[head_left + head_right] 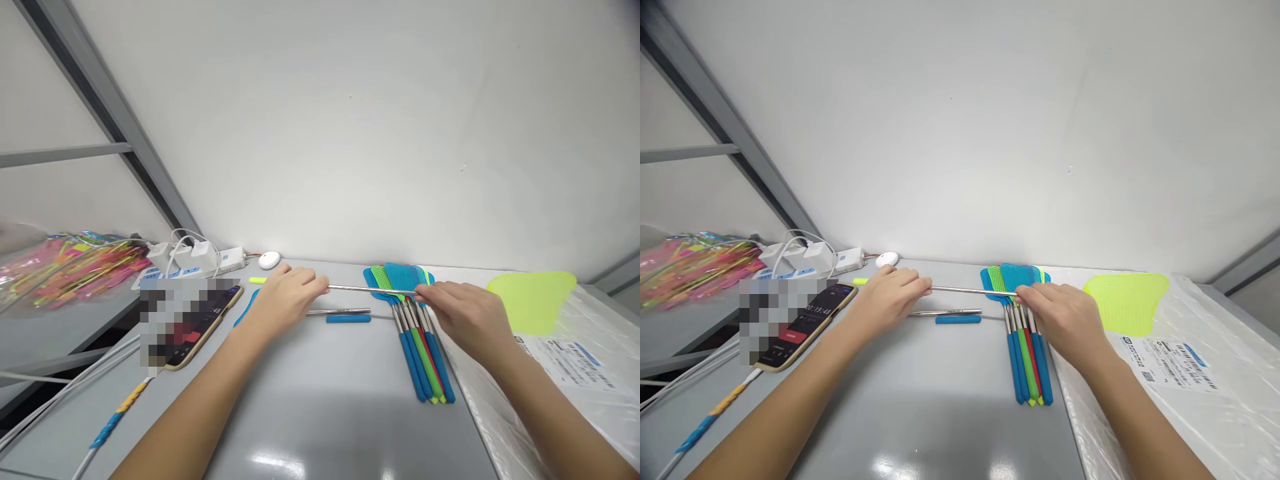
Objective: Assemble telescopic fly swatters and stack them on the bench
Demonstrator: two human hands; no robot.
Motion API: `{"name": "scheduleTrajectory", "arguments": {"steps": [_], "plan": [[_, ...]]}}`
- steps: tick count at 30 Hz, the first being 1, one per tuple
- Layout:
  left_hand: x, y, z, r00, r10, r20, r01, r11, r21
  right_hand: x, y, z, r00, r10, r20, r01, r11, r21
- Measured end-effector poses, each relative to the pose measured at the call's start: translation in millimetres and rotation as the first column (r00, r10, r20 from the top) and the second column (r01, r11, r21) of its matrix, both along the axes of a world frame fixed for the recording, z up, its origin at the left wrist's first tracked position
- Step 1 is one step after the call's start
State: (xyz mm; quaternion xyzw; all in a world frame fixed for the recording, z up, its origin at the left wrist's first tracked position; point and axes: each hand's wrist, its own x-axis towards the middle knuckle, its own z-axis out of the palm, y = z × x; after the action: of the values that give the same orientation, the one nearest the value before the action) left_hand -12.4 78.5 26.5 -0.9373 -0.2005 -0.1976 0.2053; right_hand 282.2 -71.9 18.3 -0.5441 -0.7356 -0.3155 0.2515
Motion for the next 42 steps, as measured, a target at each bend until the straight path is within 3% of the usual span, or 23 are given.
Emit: {"name": "scheduleTrajectory", "arguments": {"steps": [7, 15, 19, 27, 36, 42], "plan": [[-3.3, 8.1, -2.6, 0.997, 0.021, 0.069, -0.019, 0.999, -0.034, 24.2, -1.0, 2.8, 1.000, -0.023, -0.003, 0.023, 0.999, 0.025], [5.4, -11.6, -9.8, 0.967, 0.090, 0.238, -0.088, 0.996, -0.022, 5.2, 0.2, -3.2, 0.994, -0.101, -0.049, 0.104, 0.992, 0.072], [13.5, -21.0, -14.8, 0.947, 0.111, 0.300, -0.089, 0.992, -0.084, -1.0, -3.9, 0.0, 0.991, -0.124, -0.048, 0.127, 0.989, 0.077], [18.1, -29.5, -19.3, 0.955, 0.108, 0.277, -0.070, 0.987, -0.144, -24.4, -7.2, 1.6, 0.985, -0.157, 0.071, 0.154, 0.987, 0.051], [29.3, -51.6, -14.5, 0.947, 0.092, 0.309, -0.065, 0.993, -0.096, -45.2, -11.0, -1.0, 0.987, -0.142, 0.077, 0.143, 0.990, -0.001], [39.0, -67.4, -22.4, 0.964, 0.006, 0.268, 0.024, 0.994, -0.106, -60.6, -12.0, -6.1, 0.991, -0.100, 0.089, 0.106, 0.993, -0.057]]}}
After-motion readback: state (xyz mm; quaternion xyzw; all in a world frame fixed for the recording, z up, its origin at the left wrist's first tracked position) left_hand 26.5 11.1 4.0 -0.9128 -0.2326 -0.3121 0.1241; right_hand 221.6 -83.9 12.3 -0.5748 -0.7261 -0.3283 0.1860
